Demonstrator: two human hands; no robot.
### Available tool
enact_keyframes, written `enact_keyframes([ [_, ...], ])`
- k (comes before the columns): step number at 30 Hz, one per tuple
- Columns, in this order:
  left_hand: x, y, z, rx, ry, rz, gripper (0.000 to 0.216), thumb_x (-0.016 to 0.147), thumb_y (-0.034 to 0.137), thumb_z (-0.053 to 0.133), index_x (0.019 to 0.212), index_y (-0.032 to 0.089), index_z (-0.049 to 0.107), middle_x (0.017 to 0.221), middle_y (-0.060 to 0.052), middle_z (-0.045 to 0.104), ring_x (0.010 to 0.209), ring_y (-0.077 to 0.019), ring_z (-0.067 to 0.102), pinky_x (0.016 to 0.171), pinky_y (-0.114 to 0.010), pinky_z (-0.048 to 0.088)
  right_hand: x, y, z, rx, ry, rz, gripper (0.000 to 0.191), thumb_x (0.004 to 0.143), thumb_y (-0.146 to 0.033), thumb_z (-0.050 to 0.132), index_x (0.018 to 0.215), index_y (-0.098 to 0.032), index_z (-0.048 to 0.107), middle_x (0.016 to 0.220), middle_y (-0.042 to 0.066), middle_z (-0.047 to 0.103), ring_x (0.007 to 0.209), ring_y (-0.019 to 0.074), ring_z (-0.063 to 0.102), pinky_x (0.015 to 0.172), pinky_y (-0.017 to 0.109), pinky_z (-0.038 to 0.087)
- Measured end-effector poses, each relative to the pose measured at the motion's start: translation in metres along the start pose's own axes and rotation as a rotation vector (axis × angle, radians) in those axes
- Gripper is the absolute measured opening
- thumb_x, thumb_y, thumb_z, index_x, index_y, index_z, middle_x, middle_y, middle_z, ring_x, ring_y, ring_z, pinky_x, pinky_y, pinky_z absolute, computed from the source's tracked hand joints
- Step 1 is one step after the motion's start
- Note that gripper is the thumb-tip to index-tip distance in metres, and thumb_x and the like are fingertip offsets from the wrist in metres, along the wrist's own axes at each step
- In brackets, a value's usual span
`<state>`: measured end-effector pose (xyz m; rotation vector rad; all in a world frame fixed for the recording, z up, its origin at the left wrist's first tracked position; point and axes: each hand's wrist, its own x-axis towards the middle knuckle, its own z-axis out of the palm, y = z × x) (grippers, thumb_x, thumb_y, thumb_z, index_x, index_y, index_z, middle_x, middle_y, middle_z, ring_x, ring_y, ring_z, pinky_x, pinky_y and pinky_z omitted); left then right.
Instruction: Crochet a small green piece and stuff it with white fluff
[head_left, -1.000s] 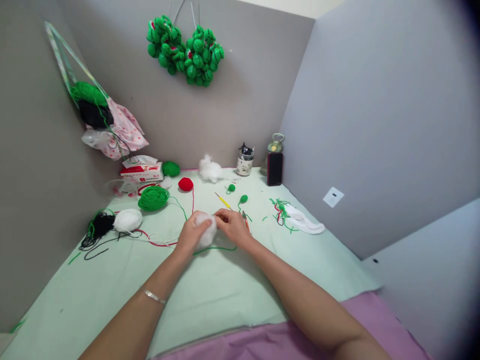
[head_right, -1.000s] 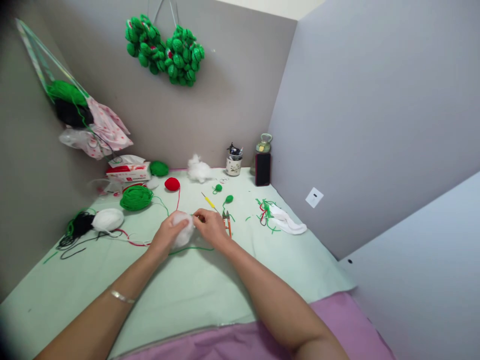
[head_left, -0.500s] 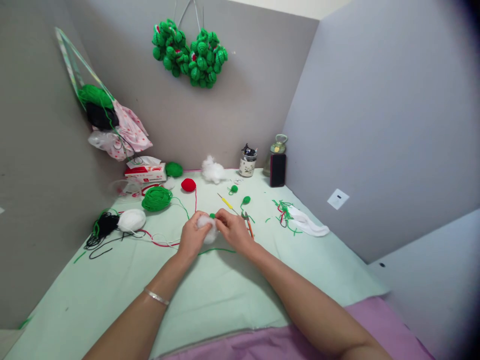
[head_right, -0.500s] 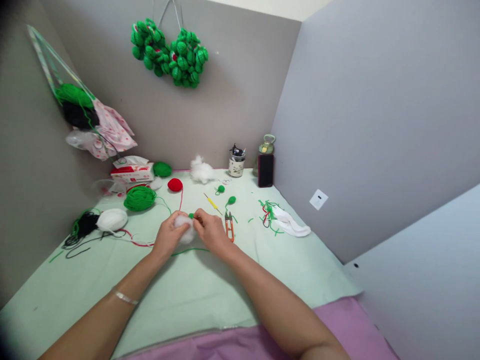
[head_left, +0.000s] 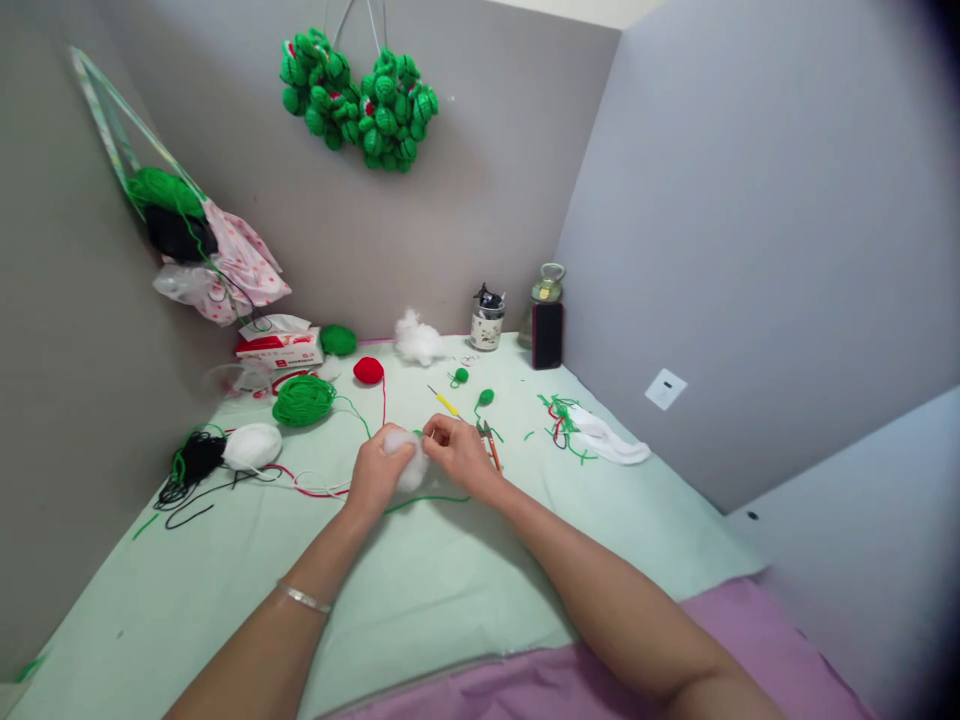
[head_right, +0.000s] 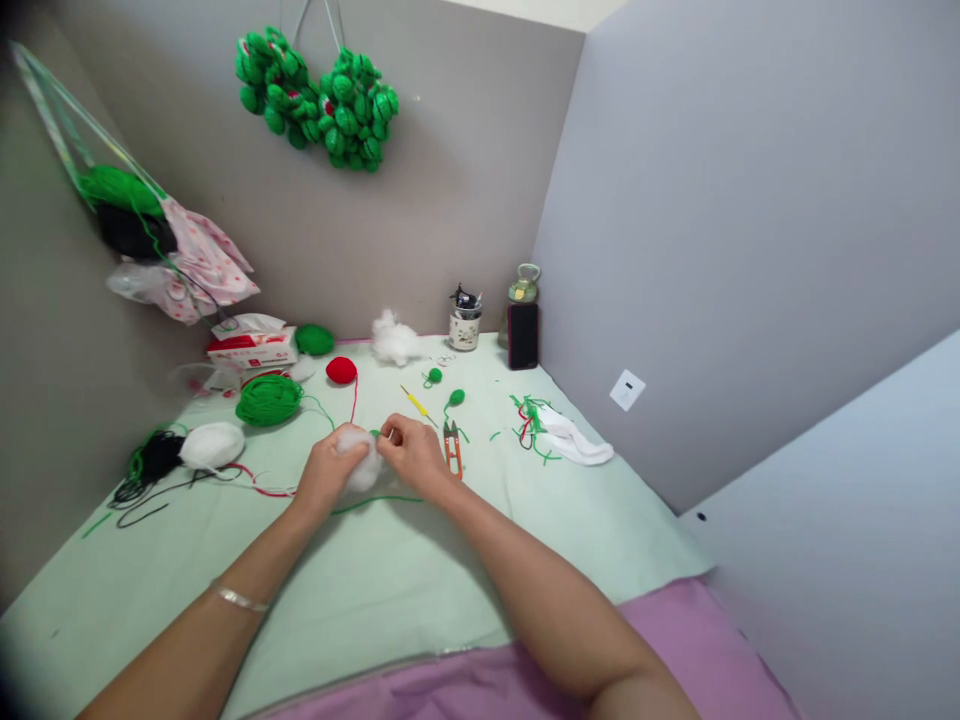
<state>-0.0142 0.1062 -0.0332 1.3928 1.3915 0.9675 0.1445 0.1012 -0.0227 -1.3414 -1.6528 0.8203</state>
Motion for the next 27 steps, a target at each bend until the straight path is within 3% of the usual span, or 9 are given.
enact_keyframes([
  [6, 0.003, -0.007, 0.004, -0.171, -0.065, -0.053, 0.037, 0.098, 0.036, 0.066, 0.130, 0.017, 0.063, 0.131, -0.011, 0.066, 0.109, -0.0269, 0.068, 0.090, -0.047, 0.060, 0.002, 0.002, -0.006, 0.070, -0.152, 0.009, 0.007, 0.076, -0.028, 0.060, 0.076, -0.022, 0.058, 0.058, -0.008, 0.047, 0.057, 0.0114, 0.043, 0.055, 0.023, 0.034],
  [12, -0.008, 0.002, 0.009, -0.291, -0.110, 0.055, 0.047, 0.100, 0.045, 0.055, 0.141, 0.021, 0.051, 0.111, -0.008, 0.071, 0.090, -0.0217, 0.072, 0.078, -0.037, 0.060, 0.001, 0.005, 0.000, -0.032, -0.032, 0.081, 0.009, 0.070, -0.014, 0.057, 0.065, -0.022, 0.054, 0.055, -0.007, 0.049, 0.056, 0.0118, 0.042, 0.057, 0.025, 0.029],
  [14, -0.013, 0.006, 0.011, -0.291, -0.141, 0.122, 0.057, 0.093, 0.045, 0.062, 0.143, 0.022, 0.049, 0.117, -0.009, 0.071, 0.101, -0.0248, 0.072, 0.087, -0.037, 0.058, 0.002, 0.006, -0.002, -0.068, 0.029, 0.105, 0.013, 0.067, -0.010, 0.055, 0.062, -0.022, 0.051, 0.054, -0.007, 0.048, 0.058, 0.0126, 0.042, 0.058, 0.026, 0.027],
  [16, -0.015, 0.008, 0.013, -0.272, -0.139, 0.195, 0.064, 0.077, 0.035, 0.077, 0.136, 0.022, 0.056, 0.137, -0.012, 0.064, 0.125, -0.0295, 0.063, 0.105, -0.040, 0.051, 0.004, 0.007, -0.005, -0.091, 0.072, 0.125, 0.016, 0.063, -0.008, 0.054, 0.059, -0.022, 0.048, 0.053, -0.007, 0.045, 0.059, 0.0132, 0.041, 0.059, 0.027, 0.026],
  [18, -0.016, 0.008, 0.014, -0.256, -0.110, 0.255, 0.062, 0.064, 0.023, 0.080, 0.124, 0.023, 0.066, 0.150, -0.012, 0.055, 0.142, -0.0316, 0.049, 0.118, -0.041, 0.038, 0.005, 0.007, -0.008, -0.096, 0.092, 0.136, 0.017, 0.061, -0.007, 0.053, 0.058, -0.022, 0.049, 0.052, -0.007, 0.044, 0.059, 0.0134, 0.041, 0.059, 0.027, 0.026],
  [20, -0.013, 0.008, 0.012, -0.261, -0.067, 0.271, 0.050, 0.063, 0.022, 0.075, 0.112, 0.022, 0.070, 0.149, -0.011, 0.057, 0.144, -0.0317, 0.046, 0.120, -0.041, 0.035, 0.006, 0.007, -0.009, -0.081, 0.091, 0.139, 0.015, 0.063, -0.009, 0.055, 0.059, -0.022, 0.050, 0.052, -0.007, 0.046, 0.058, 0.0133, 0.042, 0.058, 0.027, 0.027],
  [22, -0.009, 0.007, 0.007, -0.290, -0.016, 0.238, 0.040, 0.069, 0.027, 0.067, 0.108, 0.019, 0.070, 0.134, -0.013, 0.067, 0.131, -0.0317, 0.058, 0.108, -0.043, 0.046, 0.006, 0.007, -0.008, -0.047, 0.079, 0.142, 0.012, 0.068, -0.015, 0.058, 0.060, -0.022, 0.052, 0.053, -0.007, 0.049, 0.057, 0.0130, 0.044, 0.057, 0.025, 0.028],
  [24, -0.004, 0.008, -0.001, -0.336, 0.027, 0.184, 0.037, 0.075, 0.033, 0.059, 0.109, 0.017, 0.067, 0.115, -0.012, 0.073, 0.106, -0.0282, 0.071, 0.086, -0.039, 0.055, 0.005, 0.008, -0.006, -0.003, 0.068, 0.149, 0.012, 0.074, -0.023, 0.059, 0.063, -0.022, 0.054, 0.053, -0.006, 0.052, 0.055, 0.0127, 0.046, 0.056, 0.024, 0.030],
  [27, -0.001, 0.012, -0.010, -0.399, 0.019, 0.132, 0.036, 0.078, 0.038, 0.057, 0.106, 0.016, 0.065, 0.092, -0.007, 0.075, 0.072, -0.0192, 0.070, 0.059, -0.028, 0.050, 0.005, 0.010, -0.003, 0.070, 0.054, 0.150, 0.014, 0.078, -0.029, 0.059, 0.067, -0.022, 0.056, 0.054, -0.005, 0.058, 0.054, 0.0125, 0.050, 0.056, 0.024, 0.034],
])
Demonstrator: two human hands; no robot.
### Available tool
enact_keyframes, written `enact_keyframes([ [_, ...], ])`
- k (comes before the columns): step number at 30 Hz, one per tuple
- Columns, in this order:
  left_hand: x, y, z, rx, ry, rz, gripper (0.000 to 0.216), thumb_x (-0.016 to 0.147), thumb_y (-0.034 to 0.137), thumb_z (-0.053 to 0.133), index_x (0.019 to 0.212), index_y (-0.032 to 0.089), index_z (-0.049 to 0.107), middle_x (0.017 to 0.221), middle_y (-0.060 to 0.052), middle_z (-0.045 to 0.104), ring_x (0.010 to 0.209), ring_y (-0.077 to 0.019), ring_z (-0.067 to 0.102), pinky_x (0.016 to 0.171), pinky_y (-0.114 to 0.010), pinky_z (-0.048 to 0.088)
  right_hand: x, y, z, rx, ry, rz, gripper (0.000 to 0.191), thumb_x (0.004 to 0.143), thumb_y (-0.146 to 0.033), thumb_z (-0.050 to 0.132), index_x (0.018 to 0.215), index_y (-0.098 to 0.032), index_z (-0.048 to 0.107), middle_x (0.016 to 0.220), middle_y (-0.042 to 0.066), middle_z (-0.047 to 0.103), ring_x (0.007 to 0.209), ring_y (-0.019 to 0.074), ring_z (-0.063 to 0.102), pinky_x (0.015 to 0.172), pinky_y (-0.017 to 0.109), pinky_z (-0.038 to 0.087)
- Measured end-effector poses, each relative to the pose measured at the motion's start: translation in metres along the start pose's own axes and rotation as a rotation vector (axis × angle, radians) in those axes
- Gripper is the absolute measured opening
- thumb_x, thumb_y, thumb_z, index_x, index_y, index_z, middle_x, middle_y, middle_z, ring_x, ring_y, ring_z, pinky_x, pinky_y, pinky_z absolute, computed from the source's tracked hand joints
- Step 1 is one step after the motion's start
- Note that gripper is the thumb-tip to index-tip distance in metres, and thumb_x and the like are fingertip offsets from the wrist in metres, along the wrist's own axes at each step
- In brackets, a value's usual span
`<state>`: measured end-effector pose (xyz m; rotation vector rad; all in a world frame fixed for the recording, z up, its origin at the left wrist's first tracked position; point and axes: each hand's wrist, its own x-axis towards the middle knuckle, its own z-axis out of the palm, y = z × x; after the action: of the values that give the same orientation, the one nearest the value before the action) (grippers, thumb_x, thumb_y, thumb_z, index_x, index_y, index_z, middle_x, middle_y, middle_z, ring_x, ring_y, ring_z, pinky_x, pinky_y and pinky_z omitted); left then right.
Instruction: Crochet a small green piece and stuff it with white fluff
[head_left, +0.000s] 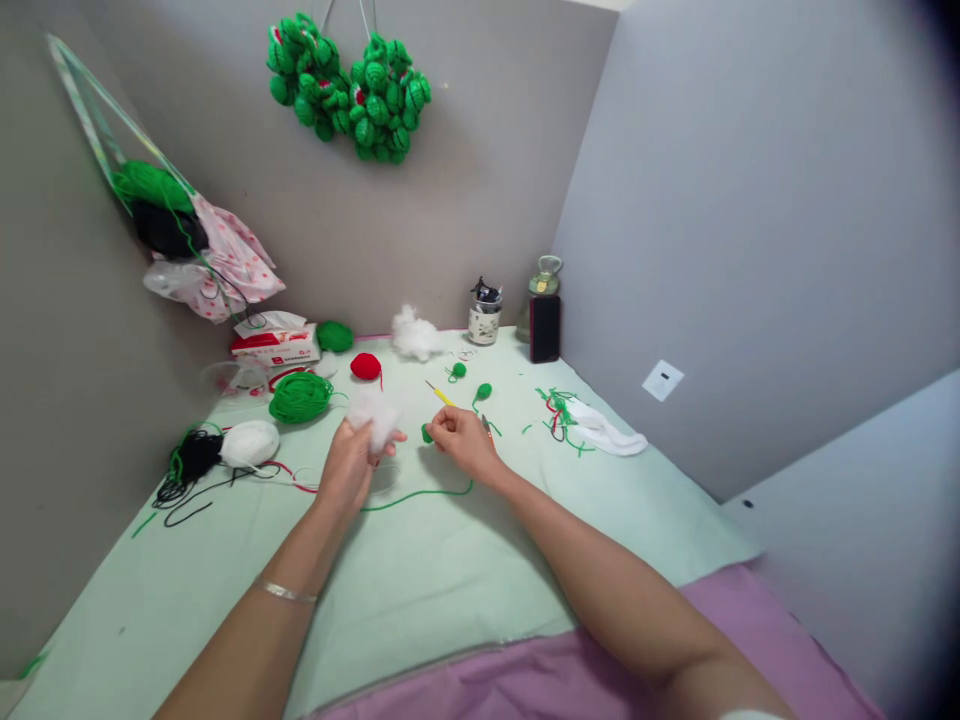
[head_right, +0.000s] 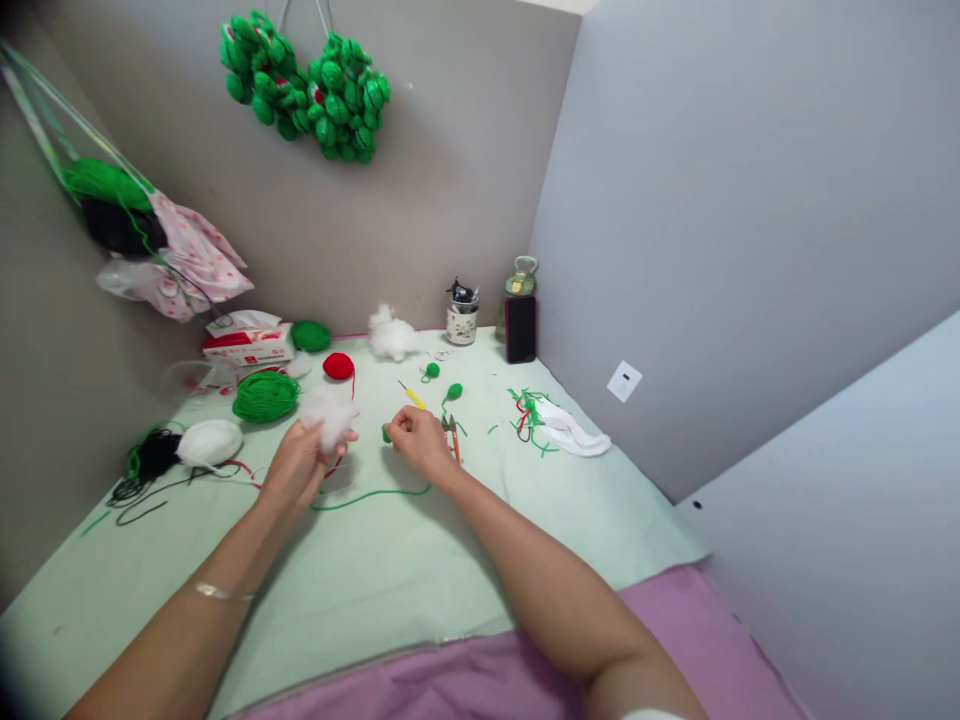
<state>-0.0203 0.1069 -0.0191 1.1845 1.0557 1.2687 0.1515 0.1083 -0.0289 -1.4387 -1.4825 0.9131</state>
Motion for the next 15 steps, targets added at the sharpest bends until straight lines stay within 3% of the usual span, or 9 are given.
enact_keyframes([
  [3, -0.003, 0.001, 0.003, -0.028, -0.076, -0.062, 0.034, 0.074, 0.041, 0.070, 0.096, 0.015, 0.067, 0.078, -0.005, 0.075, 0.060, -0.0165, 0.066, 0.053, -0.026, 0.046, 0.001, 0.002, 0.001, 0.081, -0.022, -0.007, 0.012, 0.077, -0.030, 0.058, 0.069, -0.022, 0.056, 0.055, -0.004, 0.059, 0.053, 0.0126, 0.052, 0.056, 0.024, 0.038],
  [7, -0.006, -0.006, 0.010, -0.019, -0.156, -0.126, 0.026, 0.081, 0.035, 0.080, 0.095, 0.014, 0.071, 0.083, -0.003, 0.076, 0.072, -0.0178, 0.070, 0.072, -0.033, 0.056, 0.002, 0.004, 0.002, 0.173, -0.030, -0.037, 0.006, 0.072, -0.027, 0.058, 0.072, -0.022, 0.056, 0.057, -0.006, 0.056, 0.054, 0.0119, 0.049, 0.055, 0.023, 0.036],
  [11, -0.003, -0.015, 0.009, -0.022, -0.131, -0.143, 0.020, 0.095, 0.033, 0.070, 0.103, 0.014, 0.071, 0.098, -0.004, 0.074, 0.082, -0.0182, 0.071, 0.080, -0.039, 0.059, 0.001, 0.004, 0.003, 0.239, -0.053, -0.081, 0.006, 0.071, -0.026, 0.059, 0.073, -0.021, 0.059, 0.058, -0.006, 0.054, 0.054, 0.0111, 0.045, 0.055, 0.024, 0.034],
  [15, -0.002, -0.019, 0.009, -0.078, -0.112, -0.155, 0.032, 0.084, 0.028, 0.081, 0.111, 0.014, 0.070, 0.101, -0.005, 0.075, 0.086, -0.0192, 0.071, 0.083, -0.037, 0.058, -0.001, 0.001, 0.003, 0.293, -0.091, -0.110, 0.010, 0.072, -0.030, 0.061, 0.073, -0.020, 0.059, 0.059, -0.006, 0.055, 0.054, 0.0105, 0.046, 0.056, 0.024, 0.035],
])
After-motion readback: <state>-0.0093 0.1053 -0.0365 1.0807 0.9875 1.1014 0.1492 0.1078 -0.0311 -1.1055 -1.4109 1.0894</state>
